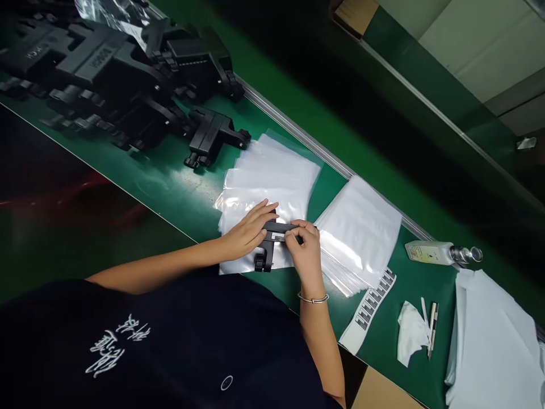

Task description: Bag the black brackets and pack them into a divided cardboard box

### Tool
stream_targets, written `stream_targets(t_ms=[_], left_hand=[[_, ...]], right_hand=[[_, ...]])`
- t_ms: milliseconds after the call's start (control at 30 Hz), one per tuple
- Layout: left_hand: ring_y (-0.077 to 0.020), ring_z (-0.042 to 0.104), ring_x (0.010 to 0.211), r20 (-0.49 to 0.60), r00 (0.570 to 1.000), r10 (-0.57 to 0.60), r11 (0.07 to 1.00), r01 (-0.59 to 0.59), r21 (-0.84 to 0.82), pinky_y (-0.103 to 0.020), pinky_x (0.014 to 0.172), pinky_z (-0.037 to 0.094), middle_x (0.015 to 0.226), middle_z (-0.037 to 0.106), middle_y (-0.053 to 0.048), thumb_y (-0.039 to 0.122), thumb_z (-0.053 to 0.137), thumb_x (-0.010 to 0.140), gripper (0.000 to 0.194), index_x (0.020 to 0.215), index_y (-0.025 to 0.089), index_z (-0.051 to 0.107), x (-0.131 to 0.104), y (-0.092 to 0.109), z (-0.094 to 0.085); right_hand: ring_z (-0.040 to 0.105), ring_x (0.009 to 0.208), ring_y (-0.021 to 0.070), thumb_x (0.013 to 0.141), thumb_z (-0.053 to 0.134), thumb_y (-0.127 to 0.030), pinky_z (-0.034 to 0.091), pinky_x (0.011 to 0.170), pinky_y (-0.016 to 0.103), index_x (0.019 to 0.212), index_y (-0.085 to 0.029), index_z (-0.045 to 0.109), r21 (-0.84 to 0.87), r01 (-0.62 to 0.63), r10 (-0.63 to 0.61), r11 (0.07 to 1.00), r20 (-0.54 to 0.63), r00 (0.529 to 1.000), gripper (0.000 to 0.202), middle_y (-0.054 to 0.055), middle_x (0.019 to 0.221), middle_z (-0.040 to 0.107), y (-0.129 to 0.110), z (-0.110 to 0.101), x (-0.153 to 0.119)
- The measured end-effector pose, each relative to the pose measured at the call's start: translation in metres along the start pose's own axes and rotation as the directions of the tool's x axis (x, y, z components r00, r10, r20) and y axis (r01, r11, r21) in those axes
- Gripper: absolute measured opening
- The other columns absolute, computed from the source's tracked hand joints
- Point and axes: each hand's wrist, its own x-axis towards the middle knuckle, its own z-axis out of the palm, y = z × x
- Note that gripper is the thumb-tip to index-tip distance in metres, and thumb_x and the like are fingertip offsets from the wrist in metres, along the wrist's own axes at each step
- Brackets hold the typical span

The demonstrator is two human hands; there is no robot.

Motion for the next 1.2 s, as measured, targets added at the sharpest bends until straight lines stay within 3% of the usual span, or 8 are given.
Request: stream_targets(t_ms=[367,667,733,833,967,1033,1100,1200], left_hand=[[-0.0274,0.011,0.149,-0.007,1.0,0.004,1.0,-0.004,-0.03,-0.055,0.12,0.022,0.155,0.031,-0.012,0.016,0.034,0.094,0.039,0.132,0.017,0.043,0.0,0.002,-0.001],[-0.0269,0.017,0.148,-0.05,0.998,0.042,0.997,-0.038,0.064,-0.052,0.117,0.03,0.152,0.036,-0.013,0.017,0.034,0.095,0.04,0.134,0.015,0.043,-0.001,0.001,0.0],[-0.0274,0.025,0.145,-0.1,0.989,0.109,0.986,-0.095,0.135,-0.05,0.114,0.033,0.148,0.043,-0.014,0.019,0.038,0.094,0.04,0.134,0.015,0.045,-0.003,-0.001,-0.001],[-0.0251,0.048,0.131,-0.119,0.937,0.329,0.911,-0.281,0.302,-0.047,0.11,0.036,0.127,0.063,-0.009,0.02,0.045,0.092,0.031,0.121,0.019,0.058,-0.007,-0.005,-0.005],[-0.0199,0.062,0.109,-0.009,0.841,0.541,0.751,-0.478,0.456,-0.036,0.093,0.043,0.109,0.072,-0.002,0.023,0.051,0.091,0.021,0.105,0.021,0.066,-0.002,-0.01,-0.02],[-0.0193,0.063,0.105,0.129,0.823,0.553,0.702,-0.543,0.461,-0.033,0.085,0.043,0.109,0.072,-0.002,0.027,0.051,0.091,0.022,0.105,0.022,0.067,0.007,-0.008,-0.032],[-0.0184,0.063,0.097,0.289,0.8,0.527,0.677,-0.6,0.427,-0.033,0.079,0.042,0.102,0.072,-0.003,0.03,0.052,0.091,0.022,0.103,0.023,0.069,0.02,-0.002,-0.041],[-0.0178,0.06,0.084,0.418,0.754,0.507,0.661,-0.652,0.373,-0.032,0.074,0.039,0.084,0.069,-0.003,0.031,0.057,0.086,0.016,0.093,0.023,0.069,0.04,0.013,-0.045]], right_hand=[[0.054,0.106,0.0236,0.079,0.058,-0.03,0.035,0.1,0.044,0.062,-0.021,0.058,-0.009,-0.012,0.012,1.0,0.038,0.999,0.019,0.006,0.104,0.062,-0.003,-0.002,0.002],[0.055,0.104,0.0233,0.079,0.059,-0.031,0.037,0.098,0.043,0.063,-0.02,0.059,-0.051,0.013,-0.011,0.999,0.036,0.999,0.02,0.006,0.103,0.062,-0.002,-0.002,0.001],[0.056,0.103,0.0231,0.08,0.058,-0.03,0.038,0.097,0.043,0.063,-0.021,0.059,-0.085,0.034,-0.031,0.996,0.038,0.999,0.019,0.006,0.102,0.062,-0.003,0.0,0.001],[0.057,0.102,0.0233,0.08,0.058,-0.03,0.04,0.096,0.043,0.062,-0.021,0.059,-0.119,0.052,-0.047,0.992,0.045,0.998,0.02,0.006,0.1,0.063,-0.005,0.001,-0.001],[0.06,0.107,0.0243,0.084,0.06,-0.035,0.042,0.099,0.045,0.071,-0.022,0.067,-0.114,0.058,-0.055,0.992,0.037,0.998,0.02,0.007,0.107,0.068,-0.002,-0.016,-0.005],[0.058,0.117,0.0246,0.085,0.062,-0.039,0.039,0.105,0.047,0.094,-0.025,0.072,-0.114,0.078,-0.073,0.99,0.049,0.996,0.019,0.007,0.121,0.066,0.002,-0.031,-0.008],[0.052,0.127,0.0255,0.084,0.064,-0.041,0.028,0.113,0.053,0.116,-0.03,0.066,-0.181,0.121,-0.099,0.976,0.124,0.987,0.034,0.005,0.133,0.06,0.008,-0.043,-0.011],[0.048,0.132,0.0266,0.086,0.063,-0.043,0.013,0.116,0.061,0.125,-0.033,0.061,-0.323,0.188,-0.121,0.927,0.217,0.969,0.04,0.003,0.136,0.058,0.014,-0.047,-0.013]])
